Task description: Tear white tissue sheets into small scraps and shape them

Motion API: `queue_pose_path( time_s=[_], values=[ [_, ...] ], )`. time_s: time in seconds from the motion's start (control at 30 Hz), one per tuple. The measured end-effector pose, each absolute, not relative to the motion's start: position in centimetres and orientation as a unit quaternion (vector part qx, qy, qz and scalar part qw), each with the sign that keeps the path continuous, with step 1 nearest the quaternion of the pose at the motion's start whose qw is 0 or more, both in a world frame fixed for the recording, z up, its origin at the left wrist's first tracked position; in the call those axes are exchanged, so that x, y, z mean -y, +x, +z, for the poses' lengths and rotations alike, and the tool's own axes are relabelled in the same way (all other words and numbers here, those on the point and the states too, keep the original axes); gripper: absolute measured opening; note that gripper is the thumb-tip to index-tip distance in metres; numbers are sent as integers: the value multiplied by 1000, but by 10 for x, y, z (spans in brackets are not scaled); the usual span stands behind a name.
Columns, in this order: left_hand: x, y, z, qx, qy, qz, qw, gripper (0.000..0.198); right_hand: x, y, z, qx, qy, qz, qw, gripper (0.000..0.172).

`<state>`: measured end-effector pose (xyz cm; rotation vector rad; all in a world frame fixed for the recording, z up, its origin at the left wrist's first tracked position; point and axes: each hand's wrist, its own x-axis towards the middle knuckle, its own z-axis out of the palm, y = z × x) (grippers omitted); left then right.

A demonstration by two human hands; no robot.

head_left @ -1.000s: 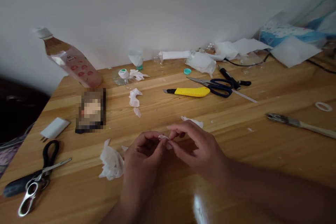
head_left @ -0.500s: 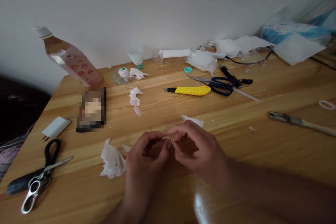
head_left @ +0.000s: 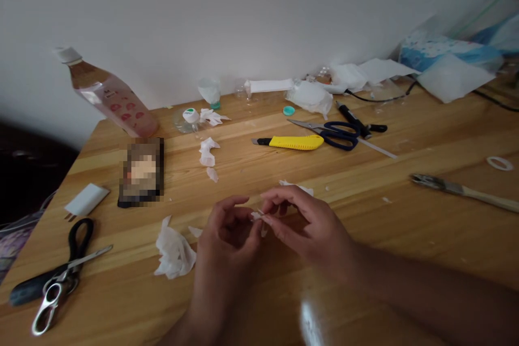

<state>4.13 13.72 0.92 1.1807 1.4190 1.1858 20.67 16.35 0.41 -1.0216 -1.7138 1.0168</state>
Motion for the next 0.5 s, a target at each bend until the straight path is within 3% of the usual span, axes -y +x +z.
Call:
queue_pose_path(
  time_s=[0.3,0.5],
  values=[
    [-139,43,12,-603,481,472,426,25,-162,203,3,692,-411,385,452,26],
    [-140,39,11,-615,499,444,420,10,-164,204,1,751,-380,267,468,34]
  ],
)
